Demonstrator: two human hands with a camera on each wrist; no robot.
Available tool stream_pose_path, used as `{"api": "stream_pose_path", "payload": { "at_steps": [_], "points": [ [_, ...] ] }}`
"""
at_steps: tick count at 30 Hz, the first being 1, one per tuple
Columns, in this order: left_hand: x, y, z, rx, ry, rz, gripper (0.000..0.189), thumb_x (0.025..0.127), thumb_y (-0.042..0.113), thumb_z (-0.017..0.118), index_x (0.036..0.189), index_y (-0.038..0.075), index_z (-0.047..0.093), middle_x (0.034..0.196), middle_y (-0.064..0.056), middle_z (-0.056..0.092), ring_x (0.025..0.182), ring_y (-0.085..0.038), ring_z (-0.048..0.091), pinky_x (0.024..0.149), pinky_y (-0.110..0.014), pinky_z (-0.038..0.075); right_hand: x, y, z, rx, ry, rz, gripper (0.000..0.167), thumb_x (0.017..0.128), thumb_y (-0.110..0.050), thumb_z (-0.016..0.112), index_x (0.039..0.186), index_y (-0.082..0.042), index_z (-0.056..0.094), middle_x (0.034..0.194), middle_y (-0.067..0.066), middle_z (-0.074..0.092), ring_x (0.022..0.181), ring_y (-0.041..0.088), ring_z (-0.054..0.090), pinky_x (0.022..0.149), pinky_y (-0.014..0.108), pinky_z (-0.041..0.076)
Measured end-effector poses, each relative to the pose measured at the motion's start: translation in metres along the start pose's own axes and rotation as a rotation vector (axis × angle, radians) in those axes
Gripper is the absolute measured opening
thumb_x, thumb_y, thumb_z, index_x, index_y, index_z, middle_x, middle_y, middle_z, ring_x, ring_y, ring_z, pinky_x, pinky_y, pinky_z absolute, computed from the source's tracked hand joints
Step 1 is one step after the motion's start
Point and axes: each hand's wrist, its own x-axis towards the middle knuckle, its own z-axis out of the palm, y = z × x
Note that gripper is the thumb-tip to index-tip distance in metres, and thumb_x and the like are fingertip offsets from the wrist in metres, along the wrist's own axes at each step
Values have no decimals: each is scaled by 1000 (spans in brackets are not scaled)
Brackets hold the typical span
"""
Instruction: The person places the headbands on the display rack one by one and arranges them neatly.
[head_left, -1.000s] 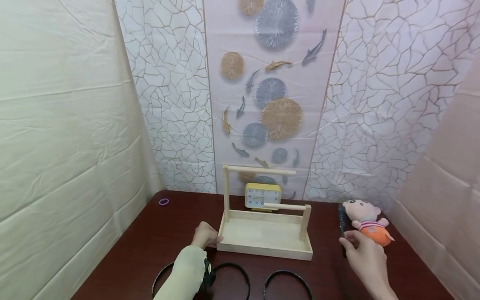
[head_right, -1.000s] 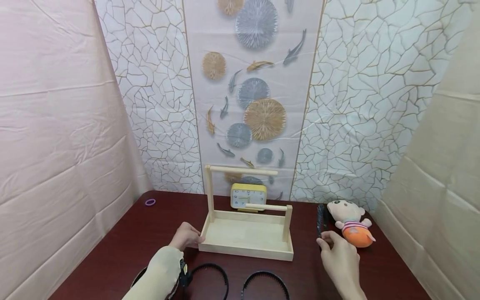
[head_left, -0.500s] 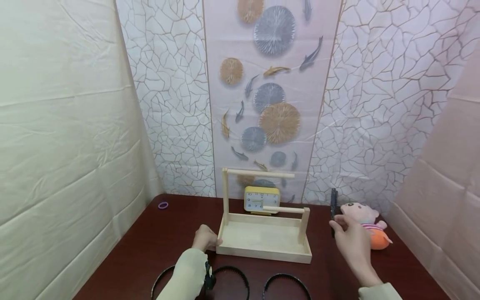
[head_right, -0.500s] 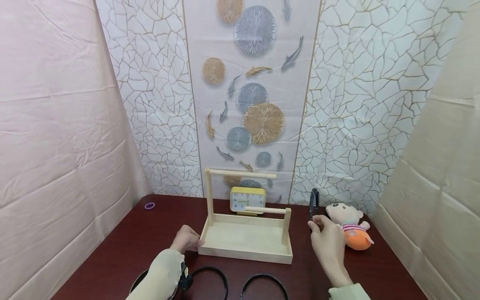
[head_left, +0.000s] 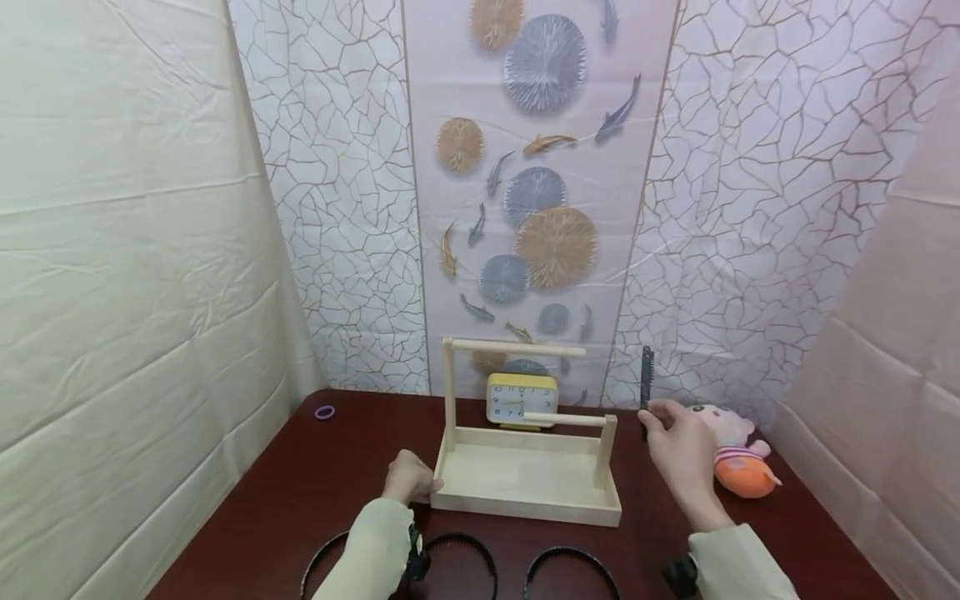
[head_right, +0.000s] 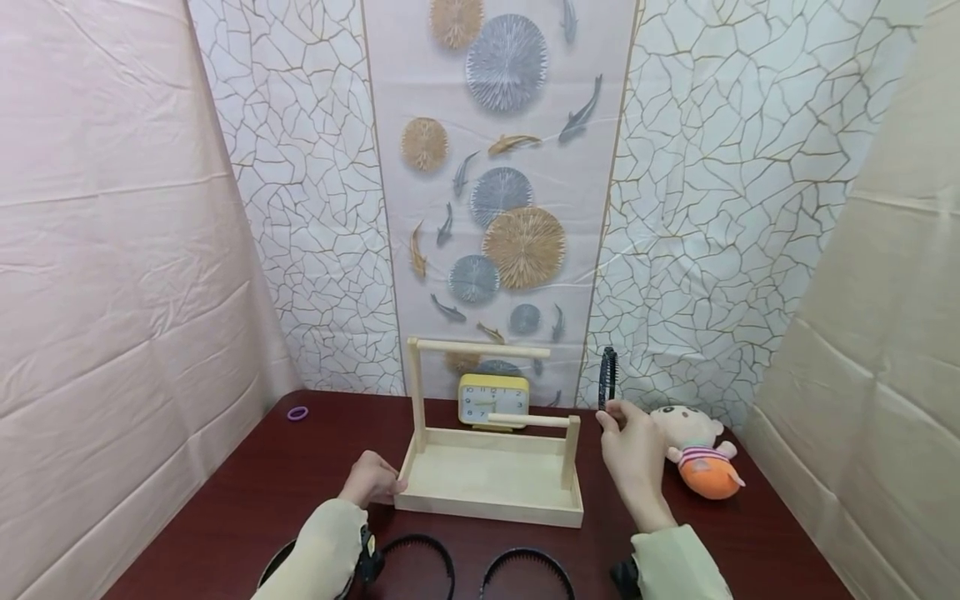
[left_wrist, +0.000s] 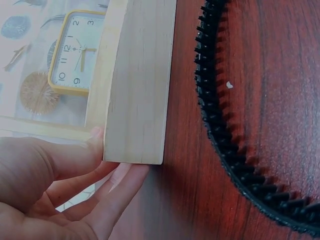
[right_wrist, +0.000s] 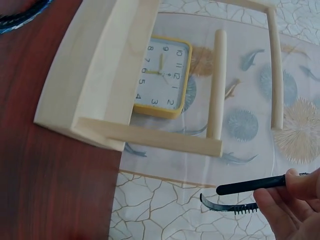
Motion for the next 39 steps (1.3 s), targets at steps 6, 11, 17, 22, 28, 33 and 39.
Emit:
{"api": "stream_pose_path", "payload": {
  "at_steps": [6, 11, 17, 22, 28, 33, 39],
  "points": [
    [2, -1, 2, -2, 6, 9, 11, 79, 3, 79, 73, -2, 72, 77, -19, 70, 58, -25, 71, 65, -37, 57, 9, -10, 13, 63, 42, -26, 16, 88, -6, 70, 100, 4, 73, 88, 22, 73, 75, 33, 70, 69, 46, 51],
    [4, -3, 2, -11, 3, 15, 9, 80, 3, 78, 76, -3, 74, 81, -23, 71, 58, -27, 71, 69, -40, 58, 12, -18, 23, 82, 38, -33, 16, 88, -6, 70, 100, 4, 73, 88, 21, 73, 73, 32, 70, 67, 46, 51],
    [5, -2, 1, -28, -8, 17, 9, 79, 2, 78, 79, -5, 72, 85, -24, 70, 60, -28, 72, 69, -41, 59, 17, -25, 33, 85, 30, -17, 16, 89, -8, 70, 101, 2, 74, 91, 20, 74, 79, 33, 71, 71, 49, 51],
    [1, -1, 0, -24, -9, 19, 10, 79, 2, 79, 81, -6, 73, 85, -21, 70, 64, -27, 71, 68, -41, 58, 18, -32, 38, 95, -2, 20, 18, 92, -10, 68, 105, 2, 73, 98, 19, 74, 86, 34, 71, 74, 48, 54],
    [-2, 0, 1, -2, 14, 38, 11, 78, 4, 81, 78, -4, 73, 78, -17, 70, 63, -24, 69, 66, -39, 56, 22, -43, 45, 113, -6, -12, 18, 91, -9, 68, 105, 2, 73, 98, 19, 74, 86, 34, 71, 76, 48, 54],
    [-3, 0, -1, -12, 20, 47, 12, 76, 2, 81, 80, -6, 73, 79, -20, 71, 61, -26, 71, 69, -39, 57, 25, -52, 53, 146, -6, -47, 17, 90, -7, 69, 103, 3, 73, 94, 19, 74, 82, 33, 72, 74, 47, 54],
    [-4, -2, -1, 5, 13, 37, 11, 79, 5, 80, 76, -4, 74, 74, -14, 69, 64, -22, 66, 63, -35, 53, 22, -61, 62, 167, -50, -19, 16, 90, -7, 69, 102, 2, 73, 94, 18, 74, 82, 31, 71, 72, 46, 54]
  ]
}}
